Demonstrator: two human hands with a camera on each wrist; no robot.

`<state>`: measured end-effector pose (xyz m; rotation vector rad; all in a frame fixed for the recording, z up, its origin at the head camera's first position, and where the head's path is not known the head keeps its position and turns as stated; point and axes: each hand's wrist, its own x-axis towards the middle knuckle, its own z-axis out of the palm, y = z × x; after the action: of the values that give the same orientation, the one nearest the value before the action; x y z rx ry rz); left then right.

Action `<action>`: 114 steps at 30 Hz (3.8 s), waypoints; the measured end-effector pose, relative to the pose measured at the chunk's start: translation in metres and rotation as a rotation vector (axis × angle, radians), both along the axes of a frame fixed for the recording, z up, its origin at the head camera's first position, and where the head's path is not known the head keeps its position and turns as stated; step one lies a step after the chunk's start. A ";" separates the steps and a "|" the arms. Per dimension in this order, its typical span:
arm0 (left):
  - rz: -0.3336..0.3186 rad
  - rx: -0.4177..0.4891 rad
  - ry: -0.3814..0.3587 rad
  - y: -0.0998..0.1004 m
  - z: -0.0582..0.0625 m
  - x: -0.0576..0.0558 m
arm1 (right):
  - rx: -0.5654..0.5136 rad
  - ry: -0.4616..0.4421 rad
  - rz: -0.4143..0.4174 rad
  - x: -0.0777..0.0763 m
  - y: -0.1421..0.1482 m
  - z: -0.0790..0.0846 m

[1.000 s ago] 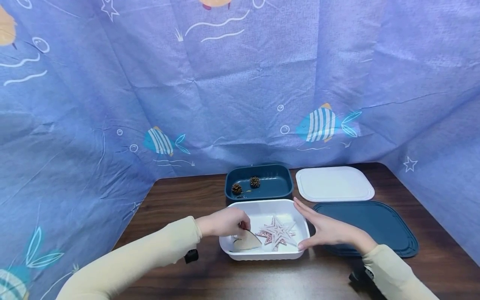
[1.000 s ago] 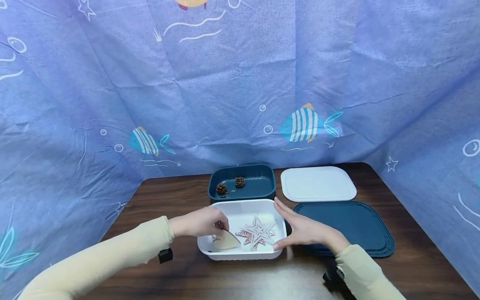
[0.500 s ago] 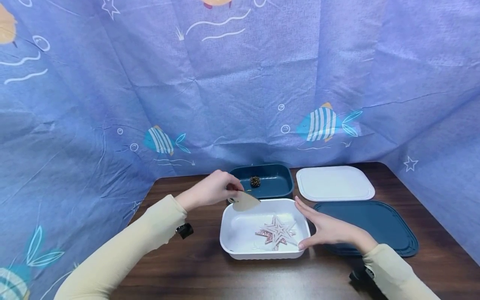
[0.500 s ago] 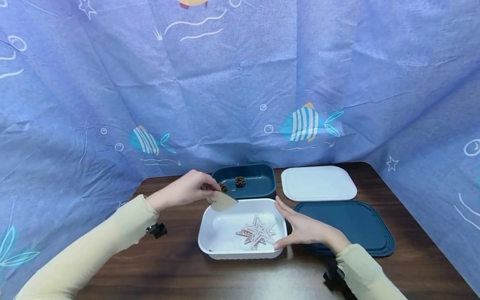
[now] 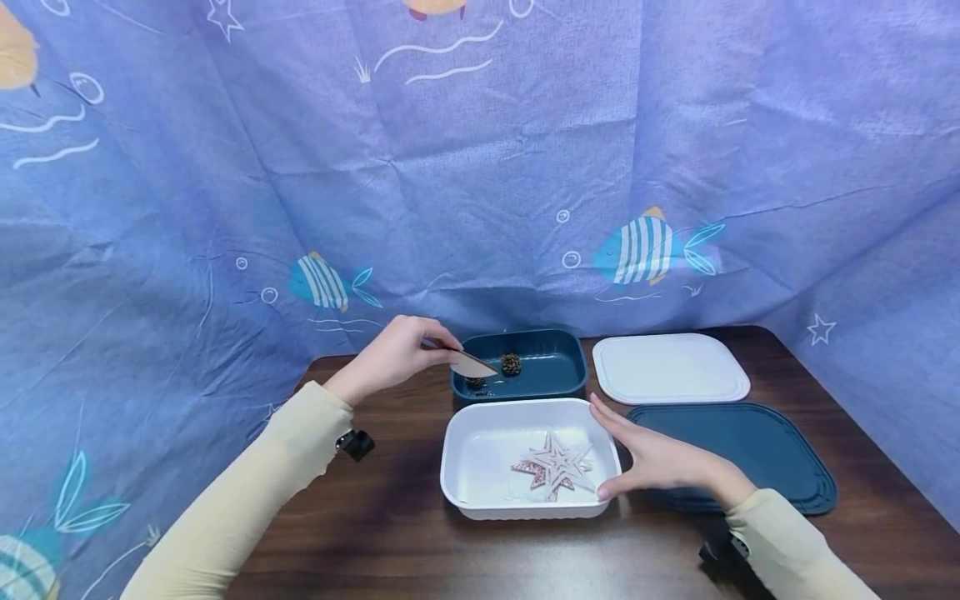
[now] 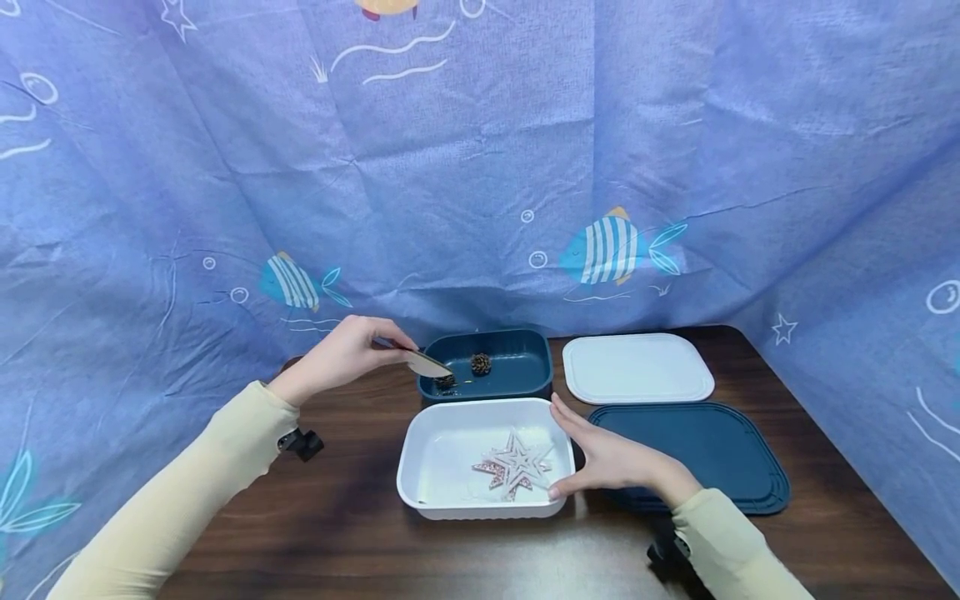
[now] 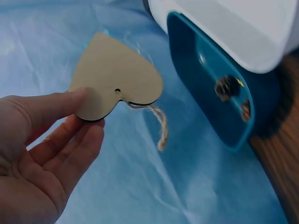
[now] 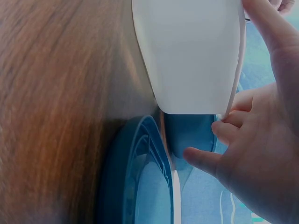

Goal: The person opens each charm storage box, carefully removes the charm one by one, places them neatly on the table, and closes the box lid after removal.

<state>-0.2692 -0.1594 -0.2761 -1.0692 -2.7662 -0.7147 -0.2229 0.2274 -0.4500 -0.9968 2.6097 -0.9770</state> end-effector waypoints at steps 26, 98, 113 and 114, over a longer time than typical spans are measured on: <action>0.307 0.140 -0.008 -0.095 -0.019 -0.030 | -0.004 -0.006 0.000 -0.001 0.001 -0.001; 0.611 0.349 -0.232 -0.128 -0.184 -0.123 | -0.002 -0.020 0.000 -0.001 0.001 -0.003; 0.644 0.180 -0.258 -0.104 -0.187 -0.119 | 0.007 -0.022 0.003 -0.002 0.003 -0.003; 0.633 0.163 -0.265 -0.102 -0.187 -0.119 | 0.007 -0.023 0.004 -0.002 0.002 -0.003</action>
<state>-0.3878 -0.2617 -0.4633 -0.0422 -2.9233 -0.9993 -0.2253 0.2298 -0.4530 -0.9825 2.5901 -0.9718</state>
